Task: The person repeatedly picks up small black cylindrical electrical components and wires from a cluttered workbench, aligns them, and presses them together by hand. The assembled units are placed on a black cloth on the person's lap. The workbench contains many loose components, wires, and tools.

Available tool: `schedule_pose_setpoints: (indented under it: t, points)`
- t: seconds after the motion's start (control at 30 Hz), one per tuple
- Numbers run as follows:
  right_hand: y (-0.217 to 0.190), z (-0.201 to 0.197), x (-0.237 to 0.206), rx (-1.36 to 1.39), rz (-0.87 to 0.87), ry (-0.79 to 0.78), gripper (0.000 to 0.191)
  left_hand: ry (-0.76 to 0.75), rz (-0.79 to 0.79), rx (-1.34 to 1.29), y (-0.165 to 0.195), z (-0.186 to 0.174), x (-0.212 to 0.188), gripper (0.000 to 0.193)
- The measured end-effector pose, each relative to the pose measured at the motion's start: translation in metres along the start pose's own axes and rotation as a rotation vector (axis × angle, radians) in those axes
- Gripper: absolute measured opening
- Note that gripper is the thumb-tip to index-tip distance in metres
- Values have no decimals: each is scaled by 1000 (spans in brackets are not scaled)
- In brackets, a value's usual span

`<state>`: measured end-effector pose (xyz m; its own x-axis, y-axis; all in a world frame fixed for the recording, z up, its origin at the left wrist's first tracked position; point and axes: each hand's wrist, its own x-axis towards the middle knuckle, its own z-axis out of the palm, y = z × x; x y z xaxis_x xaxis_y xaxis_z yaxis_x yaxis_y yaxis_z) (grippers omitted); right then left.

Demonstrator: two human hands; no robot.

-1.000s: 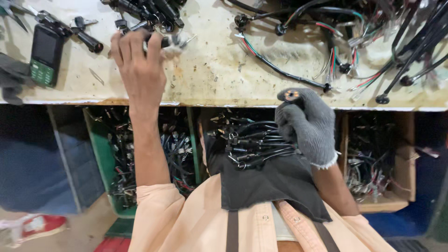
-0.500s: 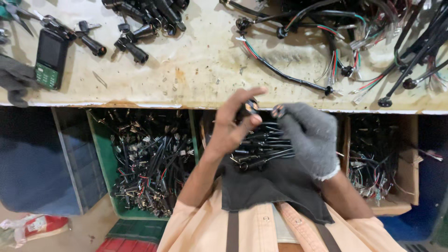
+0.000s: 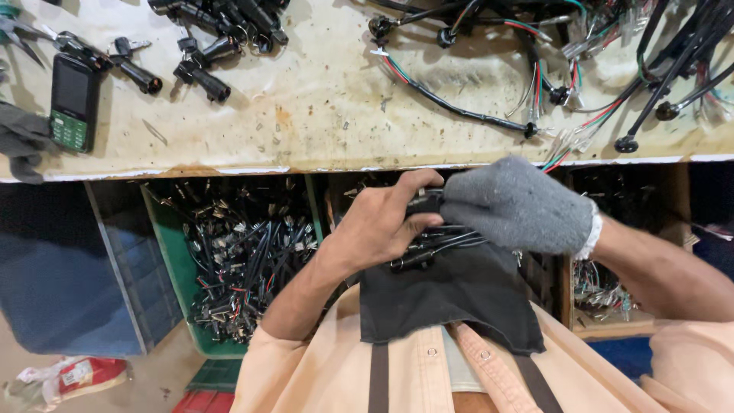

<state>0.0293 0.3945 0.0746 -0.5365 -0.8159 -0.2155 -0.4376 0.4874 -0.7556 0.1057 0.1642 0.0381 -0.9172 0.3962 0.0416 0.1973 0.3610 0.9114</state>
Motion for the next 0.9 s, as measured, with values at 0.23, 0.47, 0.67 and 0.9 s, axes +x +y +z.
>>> schedule_pose_setpoints:
  t: [0.23, 0.47, 0.67, 0.9]
  points:
    - [16, 38, -5, 339, 301, -204, 24, -378, -91, 51, -12, 8, -3, 63]
    - [-15, 11, -6, -377, -26, 28, 18, -377, 292, 306, -33, 32, -15, 30]
    - [31, -40, 74, -1162, -268, 625, 10, -309, 282, 249, -24, 41, -15, 23]
    - [4, -82, 53, -491, -231, 799, 11, -16, 45, 163, -25, 11, -29, 17]
